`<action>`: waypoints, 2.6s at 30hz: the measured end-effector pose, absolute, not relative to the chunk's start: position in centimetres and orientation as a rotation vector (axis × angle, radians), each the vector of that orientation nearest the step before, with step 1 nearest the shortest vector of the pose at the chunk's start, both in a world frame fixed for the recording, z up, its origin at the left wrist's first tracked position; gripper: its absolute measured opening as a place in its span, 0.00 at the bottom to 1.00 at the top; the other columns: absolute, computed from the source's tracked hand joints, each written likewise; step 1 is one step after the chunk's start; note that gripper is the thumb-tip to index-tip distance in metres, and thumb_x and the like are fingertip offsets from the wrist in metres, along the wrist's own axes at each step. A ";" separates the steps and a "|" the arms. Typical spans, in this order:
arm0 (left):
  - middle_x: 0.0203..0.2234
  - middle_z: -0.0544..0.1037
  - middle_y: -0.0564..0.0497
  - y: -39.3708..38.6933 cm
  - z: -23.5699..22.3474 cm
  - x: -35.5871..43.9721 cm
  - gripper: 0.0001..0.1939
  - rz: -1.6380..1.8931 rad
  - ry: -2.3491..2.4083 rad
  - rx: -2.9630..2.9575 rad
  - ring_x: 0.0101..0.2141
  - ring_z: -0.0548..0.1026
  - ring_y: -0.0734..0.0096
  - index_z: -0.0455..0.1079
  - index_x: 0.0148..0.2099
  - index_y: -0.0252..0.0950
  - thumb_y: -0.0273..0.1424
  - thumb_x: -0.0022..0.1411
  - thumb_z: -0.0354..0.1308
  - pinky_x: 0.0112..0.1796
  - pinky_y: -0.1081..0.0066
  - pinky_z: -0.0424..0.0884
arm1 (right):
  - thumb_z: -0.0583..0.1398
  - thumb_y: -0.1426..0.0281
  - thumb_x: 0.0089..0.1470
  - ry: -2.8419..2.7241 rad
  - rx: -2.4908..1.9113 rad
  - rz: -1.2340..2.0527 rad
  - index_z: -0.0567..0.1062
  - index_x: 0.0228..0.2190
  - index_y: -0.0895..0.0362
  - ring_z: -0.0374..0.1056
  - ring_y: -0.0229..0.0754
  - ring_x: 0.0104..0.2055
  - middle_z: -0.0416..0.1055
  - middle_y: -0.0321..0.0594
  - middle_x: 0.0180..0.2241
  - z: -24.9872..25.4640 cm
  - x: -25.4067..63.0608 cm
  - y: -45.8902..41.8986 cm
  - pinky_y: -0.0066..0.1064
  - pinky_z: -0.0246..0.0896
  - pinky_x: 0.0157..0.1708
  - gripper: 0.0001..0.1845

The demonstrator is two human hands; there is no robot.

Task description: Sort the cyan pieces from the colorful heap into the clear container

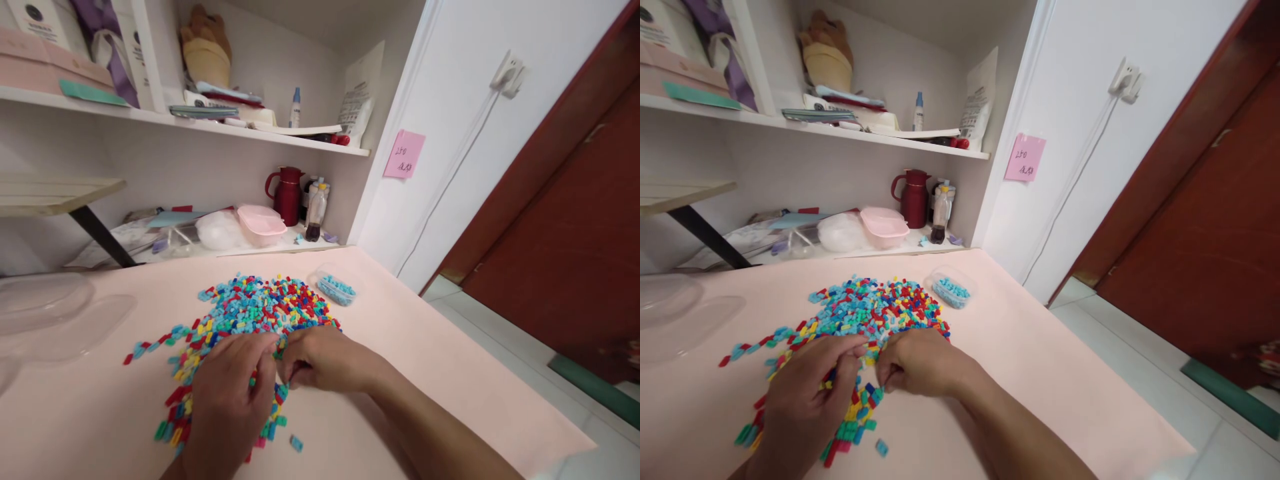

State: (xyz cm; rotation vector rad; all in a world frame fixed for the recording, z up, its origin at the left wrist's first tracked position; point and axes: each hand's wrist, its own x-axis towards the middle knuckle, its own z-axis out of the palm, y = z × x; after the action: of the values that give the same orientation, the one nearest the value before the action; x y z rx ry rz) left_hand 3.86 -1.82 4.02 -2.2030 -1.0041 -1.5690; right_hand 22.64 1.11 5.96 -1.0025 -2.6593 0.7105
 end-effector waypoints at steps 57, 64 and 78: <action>0.28 0.80 0.56 -1.2 3.3 3.6 0.09 -1.831 -1.650 -2.079 0.32 0.79 0.71 0.74 0.39 0.42 0.29 0.61 0.52 0.36 0.71 0.71 | 0.64 0.75 0.47 -2.547 -1.371 0.408 0.65 0.49 0.49 0.64 0.39 0.38 0.64 0.38 0.45 6.2 22.1 0.4 0.27 0.54 0.35 0.27; 0.28 0.80 0.57 -1.2 3.1 3.4 0.08 -1.827 -1.668 -2.083 0.31 0.79 0.72 0.73 0.37 0.43 0.30 0.60 0.53 0.36 0.72 0.71 | 0.61 0.77 0.50 -2.393 -1.357 0.441 0.78 0.35 0.51 0.66 0.37 0.37 0.71 0.35 0.36 6.2 23.4 1.8 0.26 0.55 0.36 0.11; 0.27 0.80 0.58 -0.9 2.6 3.5 0.08 -1.802 -1.629 -2.140 0.29 0.79 0.72 0.74 0.38 0.44 0.31 0.62 0.52 0.33 0.73 0.72 | 0.64 0.75 0.45 -2.453 -1.455 0.638 0.80 0.29 0.51 0.66 0.34 0.32 0.72 0.31 0.35 6.7 24.5 2.1 0.24 0.53 0.31 0.08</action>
State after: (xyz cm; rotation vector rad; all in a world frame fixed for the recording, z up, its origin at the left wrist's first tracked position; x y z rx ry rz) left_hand 3.49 -0.89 2.57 -2.1397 -1.6289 -1.8024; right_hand 24.49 2.08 6.67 -1.4554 -2.4527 0.6384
